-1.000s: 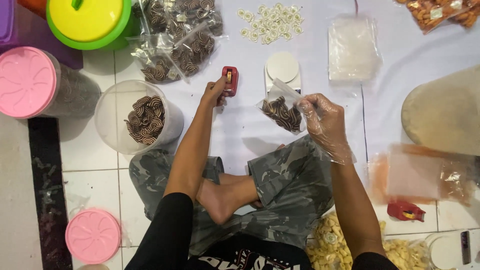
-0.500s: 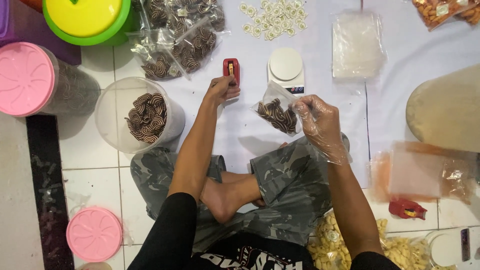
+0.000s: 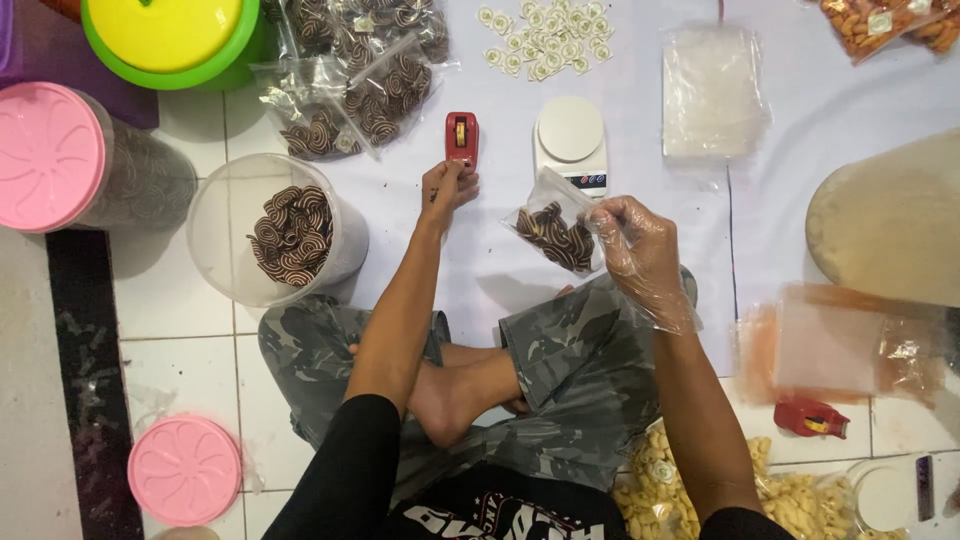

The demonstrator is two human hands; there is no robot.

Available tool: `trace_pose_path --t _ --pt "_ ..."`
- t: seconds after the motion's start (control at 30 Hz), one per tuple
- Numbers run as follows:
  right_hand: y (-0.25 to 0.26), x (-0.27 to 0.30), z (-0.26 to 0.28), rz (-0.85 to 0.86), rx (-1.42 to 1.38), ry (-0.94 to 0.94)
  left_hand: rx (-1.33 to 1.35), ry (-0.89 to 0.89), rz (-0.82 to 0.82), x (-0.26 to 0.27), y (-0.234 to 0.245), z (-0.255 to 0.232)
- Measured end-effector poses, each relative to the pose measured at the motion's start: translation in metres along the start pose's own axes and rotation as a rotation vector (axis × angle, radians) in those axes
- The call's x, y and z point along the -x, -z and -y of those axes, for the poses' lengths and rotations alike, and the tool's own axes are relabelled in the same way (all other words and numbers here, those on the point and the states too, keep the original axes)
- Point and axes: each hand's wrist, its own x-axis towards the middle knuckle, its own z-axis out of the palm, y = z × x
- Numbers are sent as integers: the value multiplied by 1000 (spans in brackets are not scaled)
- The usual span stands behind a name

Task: A person sitting on the floor puts on plastic gloves and then manually packs chocolate cookies from a container into small plastic bags.

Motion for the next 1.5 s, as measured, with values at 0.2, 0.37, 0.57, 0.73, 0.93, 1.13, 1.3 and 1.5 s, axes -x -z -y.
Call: trace_pose_path --t 0.2,0.37,0.57,0.73,0.93,1.13,1.3,1.5 --pt "0 1 4 -5 20 3 64 10 -18 20 -5 -15" --pt "-1 1 4 1 29 8 74 -4 -14 25 -7 -19" --pt "1 2 7 -6 27 -2 30 -19 -40 14 -7 -3" --pt "5 -7 9 -6 12 16 20 59 -94 5 -8 -1" --pt "6 -16 13 -4 47 105 -83 147 -106 -40 12 48" --pt "10 -23 16 17 76 160 -255 116 -21 4 15 24" --pt "14 -23 29 39 122 198 -353 -187 -39 51 33 3" --pt "20 -21 49 90 109 219 -336 -512 22 135 44 -90"
